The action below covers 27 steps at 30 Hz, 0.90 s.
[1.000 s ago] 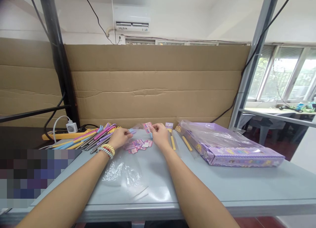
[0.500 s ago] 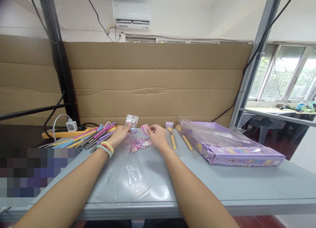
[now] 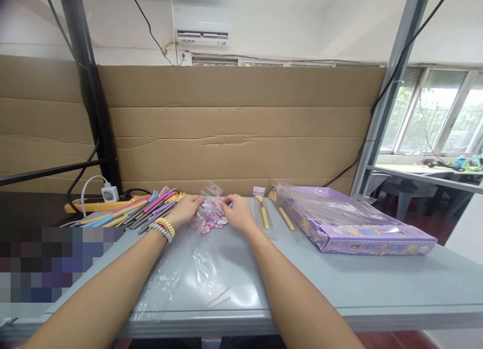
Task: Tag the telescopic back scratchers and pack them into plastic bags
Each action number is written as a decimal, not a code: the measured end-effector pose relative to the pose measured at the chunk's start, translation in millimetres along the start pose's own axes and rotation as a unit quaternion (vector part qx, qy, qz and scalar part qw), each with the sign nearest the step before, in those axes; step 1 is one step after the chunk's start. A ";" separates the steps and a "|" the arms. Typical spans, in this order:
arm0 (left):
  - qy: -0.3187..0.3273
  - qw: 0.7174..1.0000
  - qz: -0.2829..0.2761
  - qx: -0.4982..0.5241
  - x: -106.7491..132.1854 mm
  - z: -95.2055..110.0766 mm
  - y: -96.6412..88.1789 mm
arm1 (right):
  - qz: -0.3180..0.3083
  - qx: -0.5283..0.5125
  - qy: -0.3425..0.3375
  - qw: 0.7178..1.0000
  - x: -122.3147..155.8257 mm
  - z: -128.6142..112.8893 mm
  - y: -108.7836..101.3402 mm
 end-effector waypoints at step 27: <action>-0.025 0.984 0.125 -0.121 0.6 -8.9 -20.5 | -0.062 -0.019 0.002 0.998 3.1 -2.4 10.0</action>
Point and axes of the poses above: each hand's wrist, its own x-axis away from the middle knuckle, its own y-axis out of the palm, z = x × y, the point moved 7 cm from there along -x, towards the middle knuckle, and after that the axes turned 1 degree about -x, right-handed, at the moved point
